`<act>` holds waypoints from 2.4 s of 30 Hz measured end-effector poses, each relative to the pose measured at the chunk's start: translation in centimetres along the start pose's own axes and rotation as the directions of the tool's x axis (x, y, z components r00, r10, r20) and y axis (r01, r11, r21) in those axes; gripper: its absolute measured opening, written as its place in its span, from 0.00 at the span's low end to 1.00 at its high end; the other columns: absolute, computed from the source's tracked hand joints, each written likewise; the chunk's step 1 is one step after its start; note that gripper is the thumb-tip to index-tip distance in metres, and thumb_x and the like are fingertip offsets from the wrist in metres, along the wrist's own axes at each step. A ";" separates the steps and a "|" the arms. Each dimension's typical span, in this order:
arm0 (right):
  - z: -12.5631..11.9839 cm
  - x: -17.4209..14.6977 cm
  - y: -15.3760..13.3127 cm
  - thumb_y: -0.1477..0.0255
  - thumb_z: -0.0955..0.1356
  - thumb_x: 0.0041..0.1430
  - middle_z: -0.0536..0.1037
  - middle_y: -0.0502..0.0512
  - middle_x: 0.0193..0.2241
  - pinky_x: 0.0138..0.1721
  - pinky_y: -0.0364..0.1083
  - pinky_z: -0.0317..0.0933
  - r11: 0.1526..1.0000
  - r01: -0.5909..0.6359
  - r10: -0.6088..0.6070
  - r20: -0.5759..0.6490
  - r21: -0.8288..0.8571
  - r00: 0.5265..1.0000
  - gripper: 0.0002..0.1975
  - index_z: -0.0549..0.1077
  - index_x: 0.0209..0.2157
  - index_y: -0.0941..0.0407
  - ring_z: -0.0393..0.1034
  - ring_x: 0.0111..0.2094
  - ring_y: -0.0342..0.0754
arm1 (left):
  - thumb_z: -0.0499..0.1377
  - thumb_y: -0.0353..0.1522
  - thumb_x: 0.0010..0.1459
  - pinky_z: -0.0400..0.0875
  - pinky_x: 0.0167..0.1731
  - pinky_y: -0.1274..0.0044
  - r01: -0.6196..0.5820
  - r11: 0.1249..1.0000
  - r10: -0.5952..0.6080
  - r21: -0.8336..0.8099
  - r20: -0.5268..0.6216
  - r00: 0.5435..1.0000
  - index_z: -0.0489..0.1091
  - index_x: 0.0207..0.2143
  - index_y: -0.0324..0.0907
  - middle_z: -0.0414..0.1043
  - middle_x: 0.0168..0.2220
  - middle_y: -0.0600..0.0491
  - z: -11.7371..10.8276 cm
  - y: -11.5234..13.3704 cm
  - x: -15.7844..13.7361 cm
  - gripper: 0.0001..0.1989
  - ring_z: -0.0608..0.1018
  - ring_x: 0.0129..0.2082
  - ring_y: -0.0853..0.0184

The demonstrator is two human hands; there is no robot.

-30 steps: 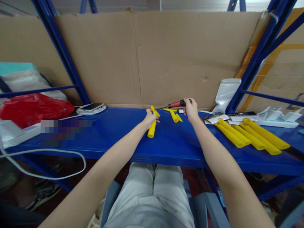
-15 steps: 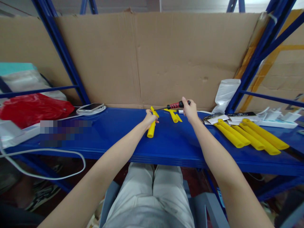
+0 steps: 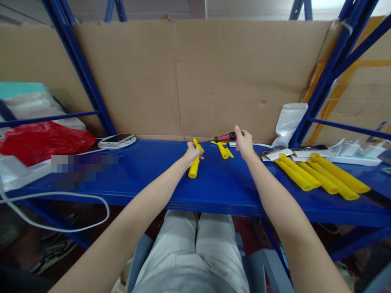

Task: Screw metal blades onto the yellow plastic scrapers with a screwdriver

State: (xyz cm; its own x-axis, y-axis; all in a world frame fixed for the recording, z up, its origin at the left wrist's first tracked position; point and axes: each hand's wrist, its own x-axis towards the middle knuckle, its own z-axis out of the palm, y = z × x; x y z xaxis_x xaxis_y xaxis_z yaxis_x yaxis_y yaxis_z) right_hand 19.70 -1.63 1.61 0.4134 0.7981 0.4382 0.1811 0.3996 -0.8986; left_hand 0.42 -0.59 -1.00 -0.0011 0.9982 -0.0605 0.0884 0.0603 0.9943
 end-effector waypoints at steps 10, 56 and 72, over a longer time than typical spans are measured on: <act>-0.1 -0.1 -0.1 0.48 0.69 0.51 0.58 0.41 0.10 0.10 0.41 0.47 1.000 0.022 -0.022 0.012 0.015 1.000 0.23 0.61 0.26 0.52 0.54 0.10 0.41 | 0.55 0.16 0.51 0.71 0.22 0.82 -0.012 1.000 0.012 0.011 0.009 1.000 0.49 0.44 0.46 0.62 0.36 0.56 0.1 0.0 -0.1 0.25 0.69 0.22 0.77; 0.1 -0.1 -0.5 0.57 0.69 0.55 0.55 0.40 0.09 0.10 0.42 0.45 0.999 -0.037 0.039 -0.067 0.041 0.997 0.18 0.60 0.25 0.52 0.51 0.09 0.40 | 0.51 0.17 0.54 0.66 0.20 0.83 -0.031 0.995 0.028 0.098 0.035 0.999 0.49 0.47 0.47 0.62 0.33 0.58 0.0 0.1 -0.1 0.24 0.68 0.19 0.77; -0.2 0.1 -0.6 0.59 0.69 0.56 0.54 0.39 0.09 0.10 0.41 0.45 0.997 -0.046 0.053 -0.096 0.069 0.994 0.17 0.60 0.26 0.52 0.50 0.10 0.39 | 0.52 0.18 0.55 0.66 0.19 0.84 -0.059 0.985 0.047 0.160 0.081 0.996 0.49 0.48 0.46 0.63 0.33 0.58 -0.1 -0.2 0.3 0.23 0.69 0.19 0.77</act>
State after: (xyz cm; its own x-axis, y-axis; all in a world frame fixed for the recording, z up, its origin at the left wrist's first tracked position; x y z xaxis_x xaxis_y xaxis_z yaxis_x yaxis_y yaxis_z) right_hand 19.81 -1.85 2.24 0.5062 0.7712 0.3860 0.1001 0.3920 -0.9145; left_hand 0.33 -0.25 -1.18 0.0835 0.9963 -0.0208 0.2463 -0.0004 0.9692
